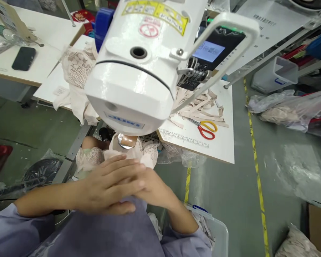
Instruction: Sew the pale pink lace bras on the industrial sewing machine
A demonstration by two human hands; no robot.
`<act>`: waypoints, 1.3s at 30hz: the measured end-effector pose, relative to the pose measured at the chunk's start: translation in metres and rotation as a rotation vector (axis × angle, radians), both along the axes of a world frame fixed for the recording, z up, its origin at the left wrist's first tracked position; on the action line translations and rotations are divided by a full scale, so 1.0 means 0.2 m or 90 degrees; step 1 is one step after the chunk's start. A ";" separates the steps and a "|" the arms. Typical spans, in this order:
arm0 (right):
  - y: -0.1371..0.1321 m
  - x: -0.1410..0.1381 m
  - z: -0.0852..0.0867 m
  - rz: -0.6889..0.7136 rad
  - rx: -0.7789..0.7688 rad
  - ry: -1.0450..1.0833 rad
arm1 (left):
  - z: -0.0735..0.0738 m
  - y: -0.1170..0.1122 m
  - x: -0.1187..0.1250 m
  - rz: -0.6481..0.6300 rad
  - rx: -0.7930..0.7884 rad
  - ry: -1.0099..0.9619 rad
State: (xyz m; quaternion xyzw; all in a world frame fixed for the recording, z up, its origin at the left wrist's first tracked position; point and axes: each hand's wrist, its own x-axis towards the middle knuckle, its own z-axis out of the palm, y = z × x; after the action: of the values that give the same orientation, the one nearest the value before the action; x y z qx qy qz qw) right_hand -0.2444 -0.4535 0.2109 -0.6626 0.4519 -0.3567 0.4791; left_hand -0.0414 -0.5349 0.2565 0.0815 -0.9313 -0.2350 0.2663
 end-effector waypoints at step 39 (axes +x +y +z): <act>-0.43 -0.06 -0.30 -0.305 0.139 -0.114 | -0.32 -0.52 -0.03 0.420 0.262 -0.048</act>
State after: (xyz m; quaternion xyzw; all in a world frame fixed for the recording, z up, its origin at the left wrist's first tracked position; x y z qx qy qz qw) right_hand -0.2563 -0.5386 0.1502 -0.4473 0.5872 -0.4661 0.4877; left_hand -0.0470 -0.6385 0.1920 0.4366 -0.7976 -0.3152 0.2716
